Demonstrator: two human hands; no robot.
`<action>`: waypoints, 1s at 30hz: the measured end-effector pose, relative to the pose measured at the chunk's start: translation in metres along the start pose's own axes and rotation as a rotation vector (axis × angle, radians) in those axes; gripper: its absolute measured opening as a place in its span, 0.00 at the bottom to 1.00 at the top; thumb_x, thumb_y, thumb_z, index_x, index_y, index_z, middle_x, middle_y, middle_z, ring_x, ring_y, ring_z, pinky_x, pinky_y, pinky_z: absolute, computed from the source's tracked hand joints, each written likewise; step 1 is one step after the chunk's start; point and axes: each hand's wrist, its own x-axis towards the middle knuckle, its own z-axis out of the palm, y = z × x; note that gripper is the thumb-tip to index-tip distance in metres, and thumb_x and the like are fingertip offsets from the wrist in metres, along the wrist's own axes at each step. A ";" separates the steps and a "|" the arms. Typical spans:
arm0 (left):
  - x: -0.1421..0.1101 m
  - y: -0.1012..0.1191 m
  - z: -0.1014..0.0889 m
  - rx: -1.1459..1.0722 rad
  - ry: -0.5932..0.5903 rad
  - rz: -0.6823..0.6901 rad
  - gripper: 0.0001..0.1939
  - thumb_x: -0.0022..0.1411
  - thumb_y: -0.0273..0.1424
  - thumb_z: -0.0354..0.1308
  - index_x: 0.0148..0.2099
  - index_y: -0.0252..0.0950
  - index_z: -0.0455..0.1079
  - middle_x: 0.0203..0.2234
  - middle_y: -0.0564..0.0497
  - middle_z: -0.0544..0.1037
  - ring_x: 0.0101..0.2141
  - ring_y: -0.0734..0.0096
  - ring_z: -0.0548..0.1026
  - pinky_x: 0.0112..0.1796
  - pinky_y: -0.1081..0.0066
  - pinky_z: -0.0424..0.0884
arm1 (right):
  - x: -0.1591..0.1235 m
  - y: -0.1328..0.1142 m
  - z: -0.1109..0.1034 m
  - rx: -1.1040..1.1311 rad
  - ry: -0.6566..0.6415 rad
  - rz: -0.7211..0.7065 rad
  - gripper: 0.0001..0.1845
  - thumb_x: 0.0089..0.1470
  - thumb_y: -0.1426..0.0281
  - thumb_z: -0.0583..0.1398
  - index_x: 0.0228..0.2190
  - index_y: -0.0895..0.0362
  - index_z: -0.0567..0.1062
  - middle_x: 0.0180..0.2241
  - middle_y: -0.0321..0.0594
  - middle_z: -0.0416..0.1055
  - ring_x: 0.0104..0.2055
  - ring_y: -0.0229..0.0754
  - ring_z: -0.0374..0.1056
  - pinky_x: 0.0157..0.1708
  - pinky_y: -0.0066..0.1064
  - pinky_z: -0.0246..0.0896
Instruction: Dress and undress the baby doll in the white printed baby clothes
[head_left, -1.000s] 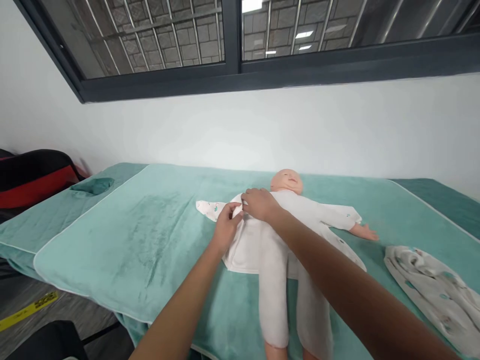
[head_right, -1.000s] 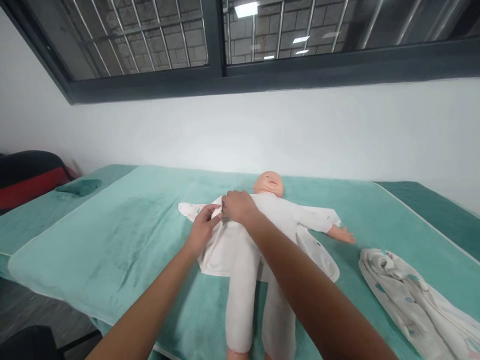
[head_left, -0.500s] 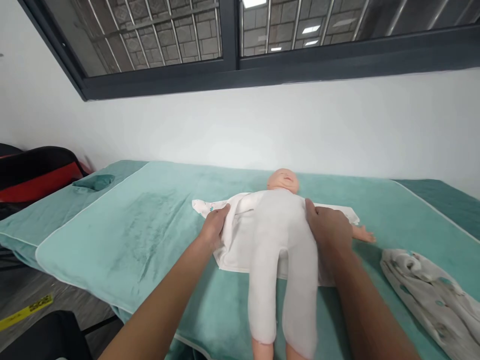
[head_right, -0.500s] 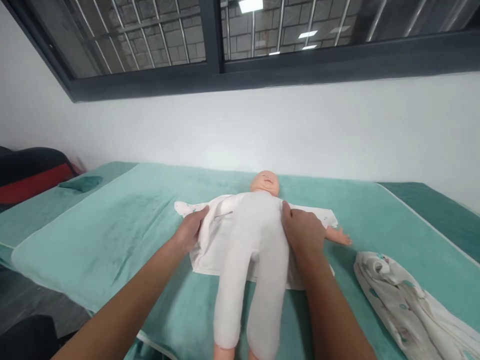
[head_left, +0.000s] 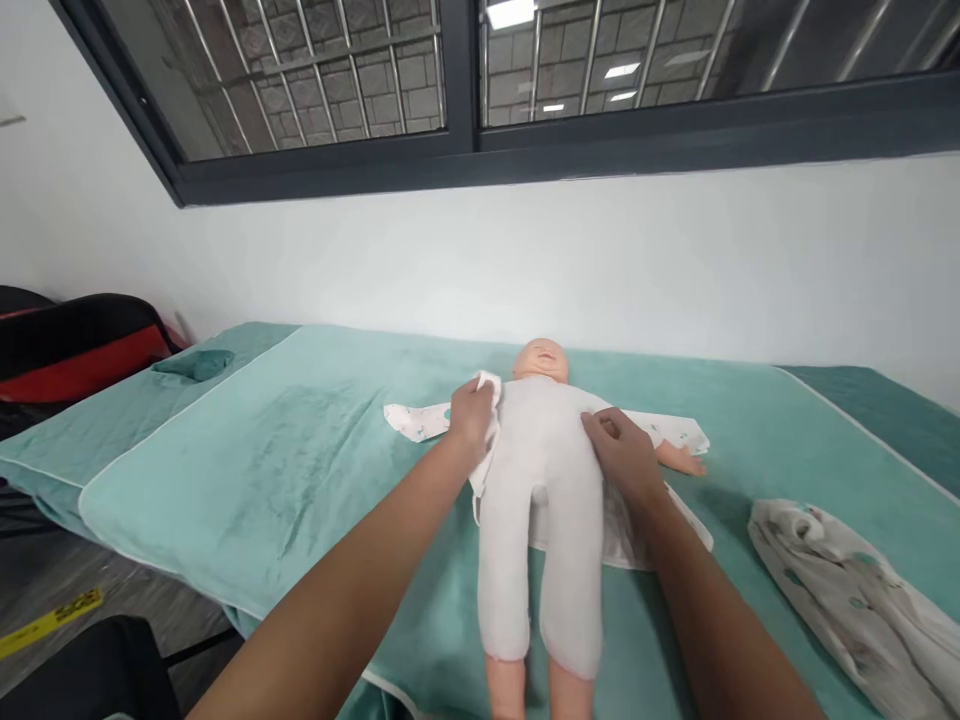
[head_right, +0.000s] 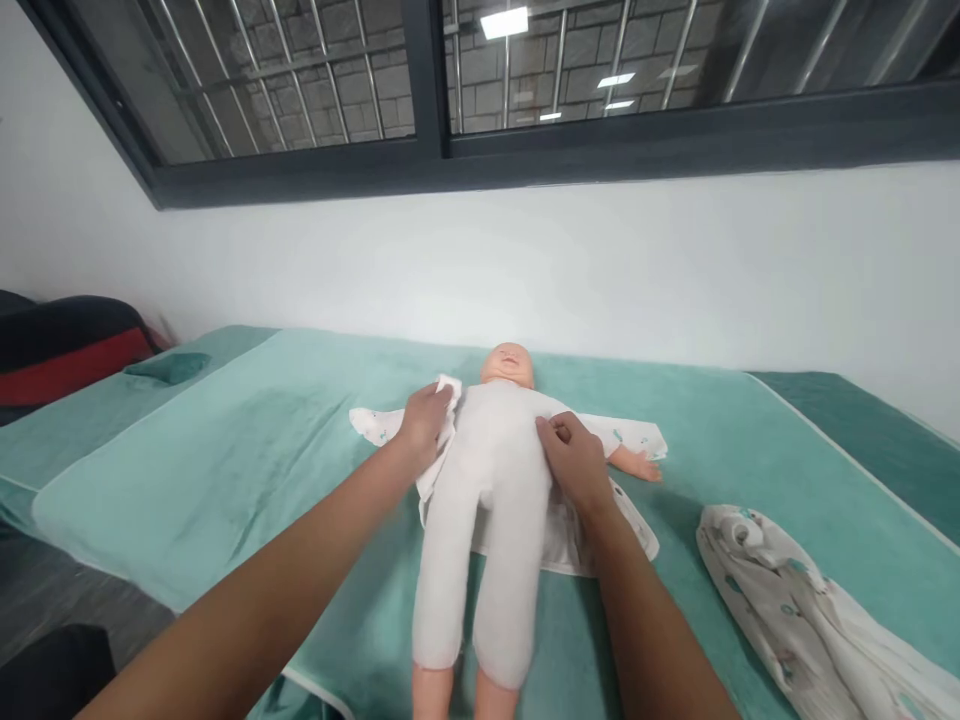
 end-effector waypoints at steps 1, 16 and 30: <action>0.003 0.004 0.007 0.039 -0.014 0.028 0.10 0.54 0.32 0.57 0.25 0.36 0.61 0.17 0.58 0.60 0.22 0.77 0.60 0.28 0.74 0.59 | -0.001 0.000 0.001 0.031 -0.026 -0.013 0.19 0.51 0.51 0.55 0.26 0.54 0.69 0.20 0.33 0.67 0.27 0.40 0.60 0.30 0.31 0.53; -0.059 0.033 0.007 0.485 -0.548 0.205 0.17 0.60 0.31 0.51 0.49 0.35 0.73 0.33 0.48 0.80 0.26 0.70 0.75 0.32 0.70 0.68 | 0.001 0.008 0.013 0.112 -0.114 0.017 0.21 0.51 0.49 0.55 0.29 0.55 0.71 0.22 0.33 0.66 0.29 0.41 0.60 0.31 0.31 0.53; -0.017 -0.030 -0.144 1.687 0.026 0.436 0.27 0.64 0.24 0.42 0.64 0.36 0.57 0.59 0.42 0.68 0.57 0.54 0.66 0.54 0.53 0.62 | -0.001 0.012 0.016 0.090 -0.072 -0.026 0.26 0.54 0.49 0.53 0.17 0.55 0.60 0.19 0.32 0.59 0.27 0.38 0.56 0.29 0.30 0.47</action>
